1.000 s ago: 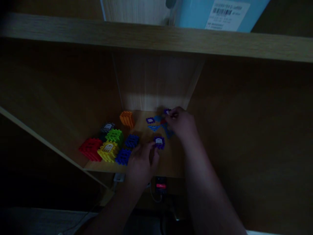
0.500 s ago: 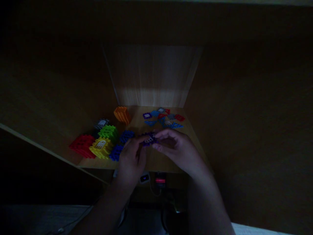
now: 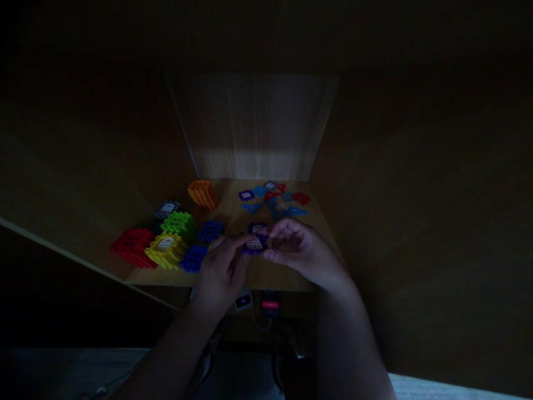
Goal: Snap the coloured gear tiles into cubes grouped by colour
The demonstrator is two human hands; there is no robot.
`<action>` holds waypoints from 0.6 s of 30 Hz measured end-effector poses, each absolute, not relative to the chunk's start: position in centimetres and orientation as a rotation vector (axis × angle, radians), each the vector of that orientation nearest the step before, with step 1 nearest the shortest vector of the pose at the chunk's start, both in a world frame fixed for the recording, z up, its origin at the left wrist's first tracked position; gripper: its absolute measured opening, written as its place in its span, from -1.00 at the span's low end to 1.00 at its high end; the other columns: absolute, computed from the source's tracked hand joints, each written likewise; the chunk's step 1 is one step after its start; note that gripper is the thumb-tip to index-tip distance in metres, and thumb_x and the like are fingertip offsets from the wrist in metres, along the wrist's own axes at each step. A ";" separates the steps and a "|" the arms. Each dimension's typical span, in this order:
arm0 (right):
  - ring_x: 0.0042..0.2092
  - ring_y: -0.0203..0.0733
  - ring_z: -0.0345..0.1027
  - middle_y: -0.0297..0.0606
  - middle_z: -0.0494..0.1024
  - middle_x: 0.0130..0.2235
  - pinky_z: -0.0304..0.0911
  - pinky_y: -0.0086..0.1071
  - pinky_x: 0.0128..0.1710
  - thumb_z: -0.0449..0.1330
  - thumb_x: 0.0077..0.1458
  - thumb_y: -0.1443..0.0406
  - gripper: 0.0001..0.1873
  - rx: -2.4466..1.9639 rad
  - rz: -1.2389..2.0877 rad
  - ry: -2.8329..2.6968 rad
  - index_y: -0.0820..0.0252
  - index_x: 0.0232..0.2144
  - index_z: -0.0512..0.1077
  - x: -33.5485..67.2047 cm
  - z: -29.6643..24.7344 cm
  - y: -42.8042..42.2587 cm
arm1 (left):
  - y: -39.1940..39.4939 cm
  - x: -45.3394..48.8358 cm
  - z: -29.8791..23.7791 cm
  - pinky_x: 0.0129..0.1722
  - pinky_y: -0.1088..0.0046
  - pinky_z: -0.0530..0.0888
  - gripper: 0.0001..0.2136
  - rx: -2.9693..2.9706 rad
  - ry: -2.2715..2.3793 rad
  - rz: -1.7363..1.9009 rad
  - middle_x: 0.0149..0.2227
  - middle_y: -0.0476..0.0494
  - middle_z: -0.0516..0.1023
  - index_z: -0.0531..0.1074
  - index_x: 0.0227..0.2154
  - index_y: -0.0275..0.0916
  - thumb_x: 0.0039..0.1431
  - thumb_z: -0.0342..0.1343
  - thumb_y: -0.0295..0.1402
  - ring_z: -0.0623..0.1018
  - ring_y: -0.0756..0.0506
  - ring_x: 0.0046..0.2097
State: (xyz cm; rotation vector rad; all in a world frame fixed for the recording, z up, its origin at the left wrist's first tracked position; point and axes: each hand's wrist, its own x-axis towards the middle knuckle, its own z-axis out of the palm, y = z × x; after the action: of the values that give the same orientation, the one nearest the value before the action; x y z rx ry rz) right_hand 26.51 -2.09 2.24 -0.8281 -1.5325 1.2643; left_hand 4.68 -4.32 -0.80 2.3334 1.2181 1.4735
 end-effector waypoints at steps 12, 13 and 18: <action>-0.02 0.01 0.55 -0.25 0.67 -0.07 0.51 -0.07 0.02 0.49 0.10 0.03 -0.60 -1.196 0.711 -1.629 -0.05 -0.11 0.48 25.8 -0.8 0.7 | -4.5 5.7 -1.2 -0.20 0.23 0.52 -0.95 2.413 1.543 1.453 -0.33 -0.09 0.64 0.47 -0.22 -0.16 0.41 0.15 -0.41 0.63 -0.17 -0.25; -0.02 0.02 0.56 -0.24 0.68 -0.07 0.50 -0.07 0.02 0.48 0.10 0.04 -0.61 -1.203 0.701 -1.648 -0.04 -0.10 0.49 25.9 -0.9 0.7 | -4.6 5.7 -1.2 -0.26 0.24 0.48 -0.88 2.464 1.537 1.437 -0.40 -0.06 0.61 0.46 -0.30 -0.16 0.42 0.14 -0.39 0.61 -0.16 -0.30; -0.01 0.03 0.58 -0.22 0.69 -0.05 0.50 -0.06 0.03 0.46 0.14 0.07 -0.64 -1.218 0.675 -1.690 -0.04 -0.08 0.49 25.9 -1.1 0.8 | -4.9 5.7 -1.4 -0.39 0.25 0.35 -0.68 2.681 1.462 1.439 -0.55 -0.02 0.49 0.37 -0.51 -0.14 0.45 0.10 -0.38 0.52 -0.10 -0.45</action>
State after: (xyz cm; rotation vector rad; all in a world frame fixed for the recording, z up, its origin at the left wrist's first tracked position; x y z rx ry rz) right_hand 25.88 0.76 -1.11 -1.2182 -1.6895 0.6753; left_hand 5.74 -4.91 -1.42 2.6812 1.4616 1.4395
